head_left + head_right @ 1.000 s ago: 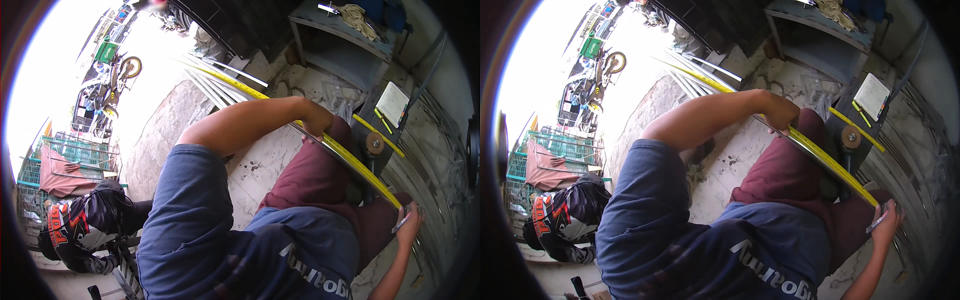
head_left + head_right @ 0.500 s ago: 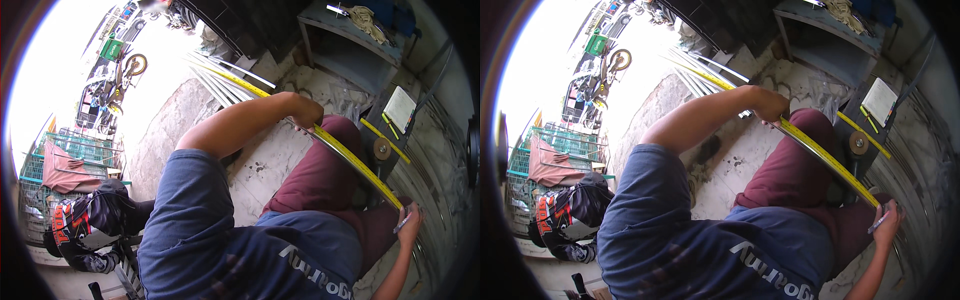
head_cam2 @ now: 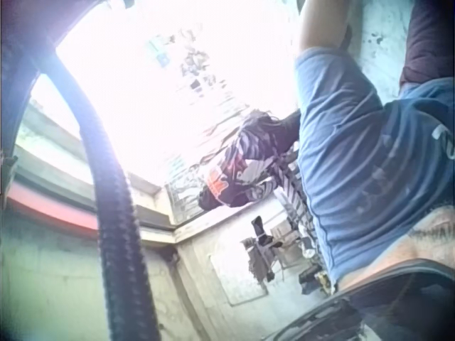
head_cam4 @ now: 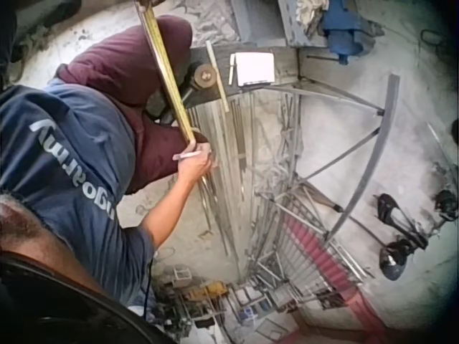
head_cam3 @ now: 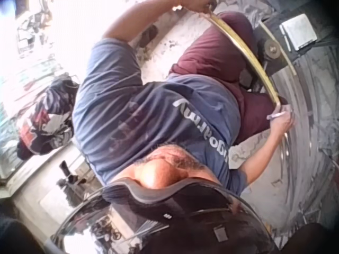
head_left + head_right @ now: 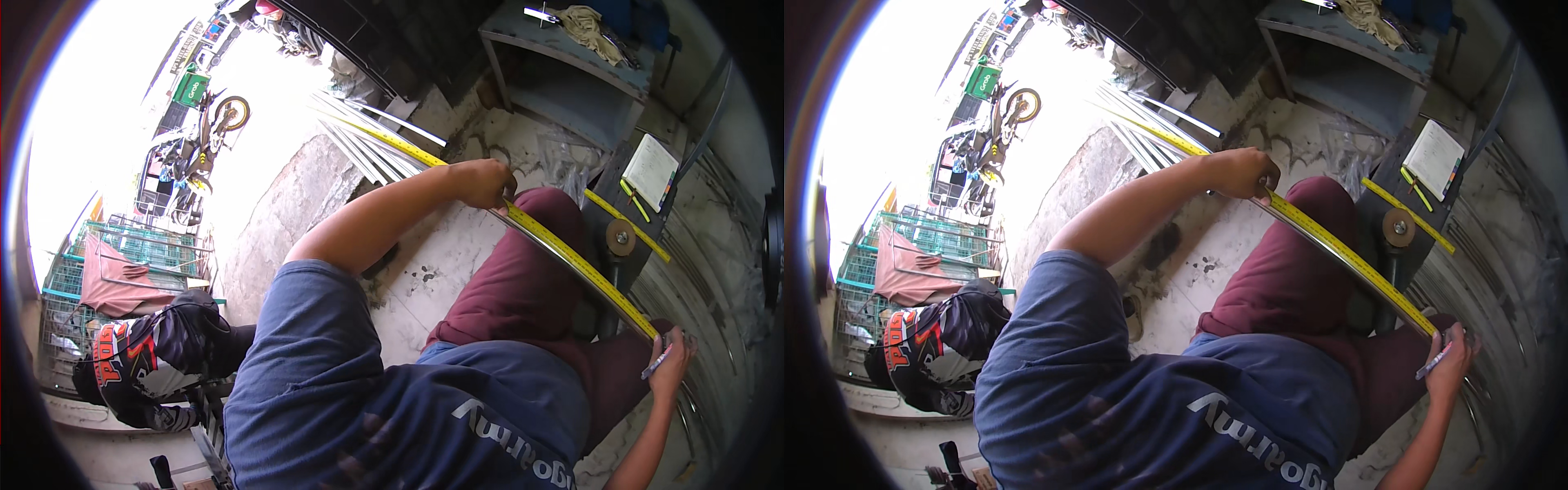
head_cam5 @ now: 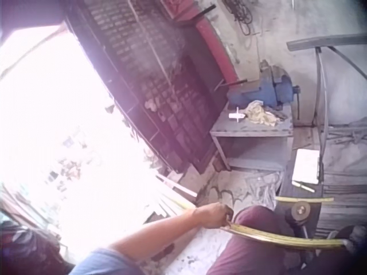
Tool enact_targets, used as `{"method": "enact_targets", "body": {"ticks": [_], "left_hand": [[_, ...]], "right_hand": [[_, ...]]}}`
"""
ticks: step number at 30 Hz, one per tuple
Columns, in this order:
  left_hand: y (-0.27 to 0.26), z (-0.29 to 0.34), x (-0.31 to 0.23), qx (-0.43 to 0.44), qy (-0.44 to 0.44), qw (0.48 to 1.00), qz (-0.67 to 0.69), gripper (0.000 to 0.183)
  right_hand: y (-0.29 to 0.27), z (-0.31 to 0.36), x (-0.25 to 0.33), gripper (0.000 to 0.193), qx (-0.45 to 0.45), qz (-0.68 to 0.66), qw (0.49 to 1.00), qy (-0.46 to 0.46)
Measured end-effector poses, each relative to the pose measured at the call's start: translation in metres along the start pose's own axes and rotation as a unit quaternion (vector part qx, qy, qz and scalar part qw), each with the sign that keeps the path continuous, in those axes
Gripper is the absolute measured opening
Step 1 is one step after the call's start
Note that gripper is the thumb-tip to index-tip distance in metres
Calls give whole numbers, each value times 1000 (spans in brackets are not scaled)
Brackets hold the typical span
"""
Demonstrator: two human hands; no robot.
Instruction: Measuring and marking metal tubes using a tape measure and a marker.
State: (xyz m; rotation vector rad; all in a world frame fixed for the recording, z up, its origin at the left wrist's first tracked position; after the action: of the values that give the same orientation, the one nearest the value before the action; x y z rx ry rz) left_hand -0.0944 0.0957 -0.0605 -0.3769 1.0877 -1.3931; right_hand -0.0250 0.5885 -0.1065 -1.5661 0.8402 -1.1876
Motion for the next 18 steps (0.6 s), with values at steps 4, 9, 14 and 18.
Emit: {"method": "enact_targets", "body": {"ticks": [4,9,14,18], "left_hand": [[-2,4,-2,-24,-24,999,-4,34],[-2,12,-5,-73,-16,997,9,28],[5,15,-1,-107,-3,994,11,24],[15,20,2,-138,25,989,37,20]], "right_hand": [[-3,1,3,17,-23,-1,1000,0],[-4,-2,8,17,-11,-18,1000,3],[-2,-3,4,15,18,-9,1000,17],[1,-3,0,15,12,-12,1000,11]]}}
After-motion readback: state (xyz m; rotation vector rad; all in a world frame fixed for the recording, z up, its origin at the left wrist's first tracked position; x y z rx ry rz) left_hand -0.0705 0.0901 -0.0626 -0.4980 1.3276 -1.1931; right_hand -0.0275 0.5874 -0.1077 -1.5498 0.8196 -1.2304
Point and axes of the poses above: each hand's wrist, its own z-axis away from the middle knuckle, its own y-axis out of the palm, x = y × z, the point moved 7 cm from there along -z, towards the middle knuckle, and after that the axes turned 2 degrees about z, right-handed, at the moved point
